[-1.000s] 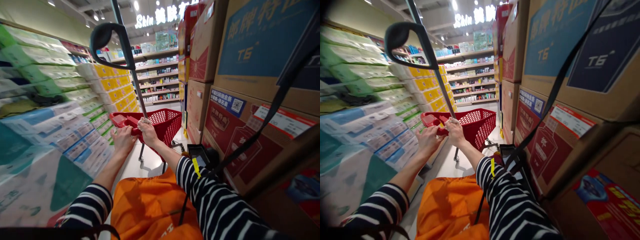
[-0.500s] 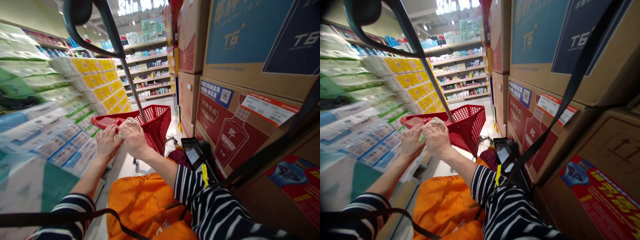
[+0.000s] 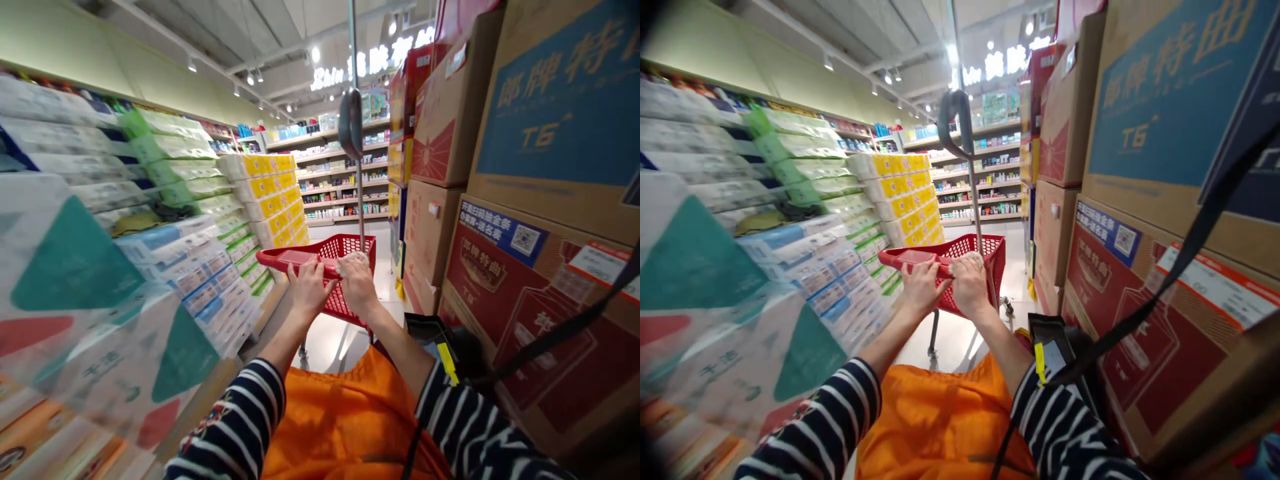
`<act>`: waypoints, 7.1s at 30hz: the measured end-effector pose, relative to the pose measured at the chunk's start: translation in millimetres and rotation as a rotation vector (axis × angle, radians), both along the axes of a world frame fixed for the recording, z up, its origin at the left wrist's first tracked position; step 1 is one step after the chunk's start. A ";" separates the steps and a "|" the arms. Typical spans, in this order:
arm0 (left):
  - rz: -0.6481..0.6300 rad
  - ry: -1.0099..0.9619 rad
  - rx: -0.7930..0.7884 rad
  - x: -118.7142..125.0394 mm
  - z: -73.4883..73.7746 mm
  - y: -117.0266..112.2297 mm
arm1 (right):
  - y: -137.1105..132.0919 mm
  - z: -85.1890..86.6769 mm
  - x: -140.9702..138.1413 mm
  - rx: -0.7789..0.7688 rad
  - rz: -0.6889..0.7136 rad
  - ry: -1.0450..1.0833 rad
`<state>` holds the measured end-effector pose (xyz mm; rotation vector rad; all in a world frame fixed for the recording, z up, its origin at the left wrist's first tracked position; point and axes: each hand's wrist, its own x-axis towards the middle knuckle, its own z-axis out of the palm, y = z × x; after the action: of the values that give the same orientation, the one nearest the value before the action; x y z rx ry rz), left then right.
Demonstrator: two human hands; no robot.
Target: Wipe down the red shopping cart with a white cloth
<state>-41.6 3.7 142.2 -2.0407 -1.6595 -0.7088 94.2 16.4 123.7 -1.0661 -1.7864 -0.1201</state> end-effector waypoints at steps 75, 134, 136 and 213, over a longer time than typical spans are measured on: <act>0.244 -0.058 -0.218 -75.9 -7.2 3.6 | 28.5 4.8 -77.5 0.155 0.126 -0.291; 0.176 -0.065 -0.048 -55.3 10.5 9.3 | 27.0 0.7 15.8 -0.151 -0.208 -0.089; 0.158 -0.052 -0.068 -44.1 13.2 12.5 | 25.0 0.2 13.0 -0.135 -0.199 -0.108; -0.216 -0.417 -0.166 -4.1 -9.0 -0.2 | 21.0 0.9 38.6 -0.128 -0.021 0.032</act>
<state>-45.7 3.5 133.2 -2.3344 -1.7797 -1.1721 132.8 37.4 124.6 -1.1719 -1.7736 -0.0014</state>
